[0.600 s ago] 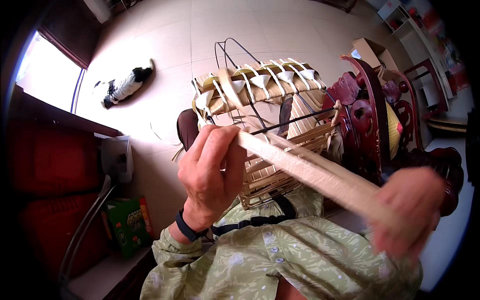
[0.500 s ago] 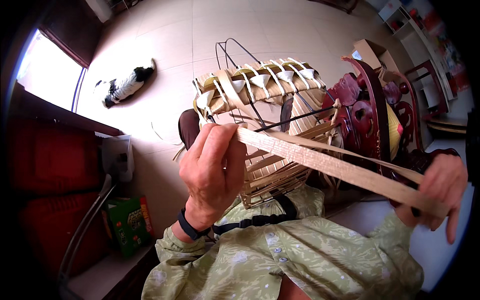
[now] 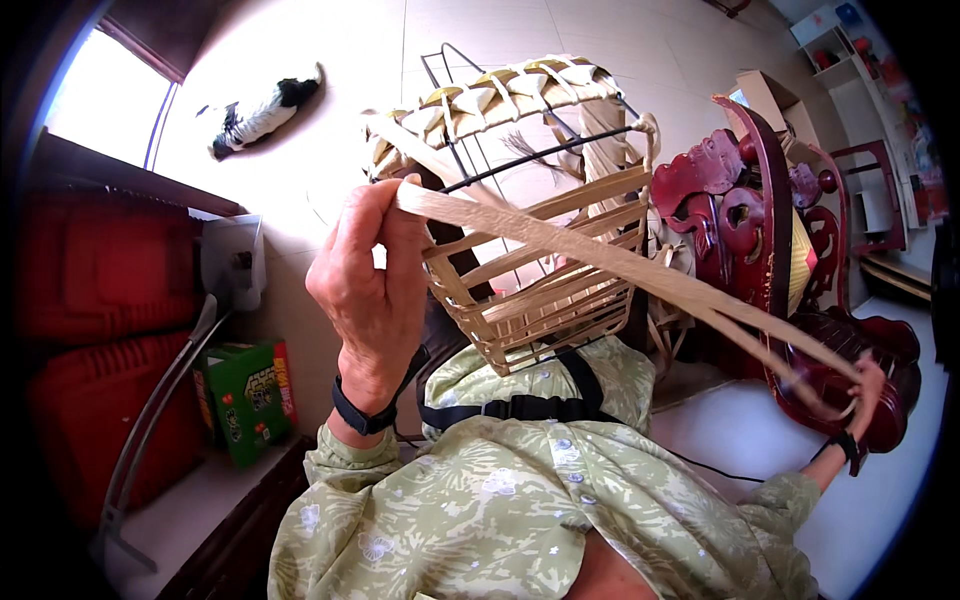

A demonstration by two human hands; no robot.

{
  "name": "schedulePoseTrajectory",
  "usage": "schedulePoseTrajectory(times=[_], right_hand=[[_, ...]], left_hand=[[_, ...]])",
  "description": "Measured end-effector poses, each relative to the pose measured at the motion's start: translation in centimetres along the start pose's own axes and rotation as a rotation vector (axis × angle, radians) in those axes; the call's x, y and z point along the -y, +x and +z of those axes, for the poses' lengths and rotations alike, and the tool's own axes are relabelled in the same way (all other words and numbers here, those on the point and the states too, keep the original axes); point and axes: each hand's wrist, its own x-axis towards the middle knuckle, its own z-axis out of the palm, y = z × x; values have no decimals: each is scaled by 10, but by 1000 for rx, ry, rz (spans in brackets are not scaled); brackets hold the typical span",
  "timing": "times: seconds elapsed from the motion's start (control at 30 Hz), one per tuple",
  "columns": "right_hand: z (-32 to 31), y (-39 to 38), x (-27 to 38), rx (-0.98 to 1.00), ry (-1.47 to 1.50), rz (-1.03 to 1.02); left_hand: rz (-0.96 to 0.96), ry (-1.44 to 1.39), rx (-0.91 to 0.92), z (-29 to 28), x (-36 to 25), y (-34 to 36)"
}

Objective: The person weaves thin wooden strips into a cage-like basket frame by hand.

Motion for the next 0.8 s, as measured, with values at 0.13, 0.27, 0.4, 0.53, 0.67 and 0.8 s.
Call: schedulePoseTrajectory(times=[0.13,0.27,0.4,0.53,0.67,0.8], right_hand=[[157,-63,156,83,-299,-491],[270,-211,315,695,395,-540],[307,-272,368,858,218,-944],[331,-298,365,738,223,-1042],[337,-290,352,587,482,-1227],[288,-244,317,881,690,-505]], left_hand=[[95,-28,-34,5,-5,-5],[169,-15,33,2,-26,-7],[215,34,25,2,-31,-7],[204,45,9,0,-32,-10],[211,-34,4,2,-26,-9],[212,-85,22,-3,-16,-10]])
